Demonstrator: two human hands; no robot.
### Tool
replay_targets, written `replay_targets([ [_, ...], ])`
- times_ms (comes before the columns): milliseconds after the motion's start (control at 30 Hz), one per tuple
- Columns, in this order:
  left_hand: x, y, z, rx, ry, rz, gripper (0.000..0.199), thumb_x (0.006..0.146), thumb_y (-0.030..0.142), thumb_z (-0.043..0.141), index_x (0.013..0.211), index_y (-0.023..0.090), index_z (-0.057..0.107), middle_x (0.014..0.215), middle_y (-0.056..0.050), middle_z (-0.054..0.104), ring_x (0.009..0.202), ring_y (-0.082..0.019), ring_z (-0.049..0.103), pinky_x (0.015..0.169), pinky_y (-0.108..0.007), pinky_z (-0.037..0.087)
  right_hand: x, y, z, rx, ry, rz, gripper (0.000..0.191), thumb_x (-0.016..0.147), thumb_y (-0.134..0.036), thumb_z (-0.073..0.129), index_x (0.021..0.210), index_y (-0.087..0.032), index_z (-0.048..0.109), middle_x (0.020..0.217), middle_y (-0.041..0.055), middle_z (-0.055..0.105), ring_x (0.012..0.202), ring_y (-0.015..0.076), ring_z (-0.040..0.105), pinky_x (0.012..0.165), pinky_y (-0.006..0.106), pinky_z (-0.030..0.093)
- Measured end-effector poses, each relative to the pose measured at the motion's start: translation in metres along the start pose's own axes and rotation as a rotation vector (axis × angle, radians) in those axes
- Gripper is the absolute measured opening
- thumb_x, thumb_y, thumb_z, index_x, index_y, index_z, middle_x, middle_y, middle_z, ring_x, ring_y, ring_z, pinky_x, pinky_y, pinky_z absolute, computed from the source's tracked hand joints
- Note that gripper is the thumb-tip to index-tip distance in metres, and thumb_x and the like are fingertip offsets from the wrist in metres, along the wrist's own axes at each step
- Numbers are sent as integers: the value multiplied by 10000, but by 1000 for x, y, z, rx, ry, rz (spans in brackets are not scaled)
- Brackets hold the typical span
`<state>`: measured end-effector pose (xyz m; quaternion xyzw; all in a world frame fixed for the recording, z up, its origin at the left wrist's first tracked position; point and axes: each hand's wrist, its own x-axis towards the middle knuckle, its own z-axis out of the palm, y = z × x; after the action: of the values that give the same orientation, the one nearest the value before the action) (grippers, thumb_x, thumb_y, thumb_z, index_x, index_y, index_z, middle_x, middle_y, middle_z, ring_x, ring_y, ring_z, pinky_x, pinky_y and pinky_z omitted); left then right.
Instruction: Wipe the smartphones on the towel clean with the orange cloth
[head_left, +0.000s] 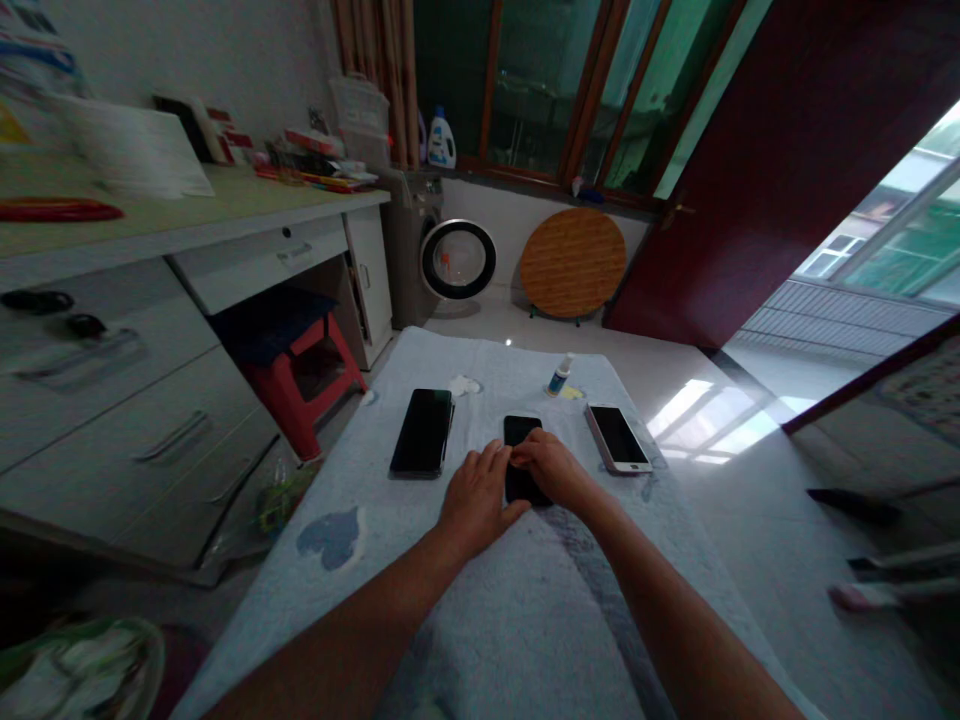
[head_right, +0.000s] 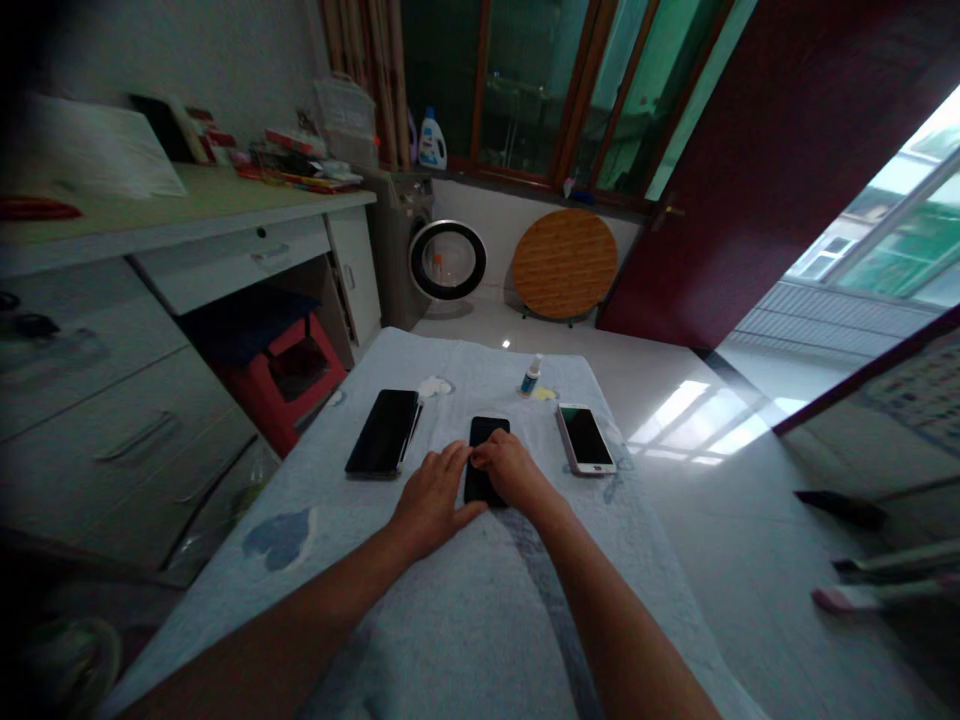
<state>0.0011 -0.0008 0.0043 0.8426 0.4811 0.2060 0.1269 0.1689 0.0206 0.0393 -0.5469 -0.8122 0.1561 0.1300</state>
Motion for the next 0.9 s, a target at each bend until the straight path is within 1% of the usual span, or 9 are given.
replay_targets([
  [167,1,1,-6,32,-64,59,557,814,438,653,1303,218,501,1439,-38,476,1078,-294,493,941,-436,457,33,21,4,-123,90,142,224,926,-178,499,961,-163,720,913,78,589,833,152,535,774,240,369],
  [300,2,1,-8,21,-79,60,554,817,445,659,1304,219,520,1435,-33,490,1070,-291,492,939,-431,457,55,28,5,-207,162,251,241,937,-192,483,985,-151,715,931,101,589,839,166,539,765,239,367],
  [433,4,2,-10,8,-89,59,545,807,438,681,1278,214,525,1403,-57,514,1099,-296,498,954,-433,453,61,26,9,-230,174,266,239,937,-184,480,976,-153,714,937,102,585,857,173,539,756,241,365],
  [533,4,2,-7,-20,-64,24,571,793,425,699,1271,206,475,1332,-91,539,1153,-295,500,966,-433,449,51,21,12,-193,135,181,247,946,-191,474,943,-156,718,928,87,581,853,162,533,761,240,366],
  [600,3,2,-4,-49,-16,-14,679,768,415,721,1316,199,382,1321,-113,510,1202,-293,489,967,-432,453,39,15,12,-149,121,107,249,947,-179,470,964,-163,718,930,76,580,861,155,525,786,244,367],
  [667,3,1,0,-72,29,-34,813,739,401,746,1370,199,274,1373,-136,441,1267,-300,452,980,-432,449,23,8,10,-108,104,39,252,938,-148,470,976,-175,718,924,62,575,856,147,515,798,251,368],
  [733,3,0,3,-71,36,-43,893,719,387,763,1398,186,218,1426,-164,383,1311,-314,414,999,-440,437,7,1,8,-71,68,-26,251,925,-121,478,934,-181,721,901,47,563,827,137,504,776,248,371],
  [800,3,-1,3,-46,17,-45,884,722,376,764,1403,167,242,1449,-177,373,1317,-324,408,1013,-446,426,-8,-5,6,-31,31,-89,239,913,-110,496,895,-186,722,879,36,550,809,131,500,750,241,374],
  [900,3,-1,1,-12,-22,-4,706,754,390,741,1339,178,407,1443,-129,439,1249,-311,465,1009,-433,427,-25,-9,6,14,3,-139,215,903,-119,524,863,-191,723,850,29,539,796,129,503,722,232,379],
])
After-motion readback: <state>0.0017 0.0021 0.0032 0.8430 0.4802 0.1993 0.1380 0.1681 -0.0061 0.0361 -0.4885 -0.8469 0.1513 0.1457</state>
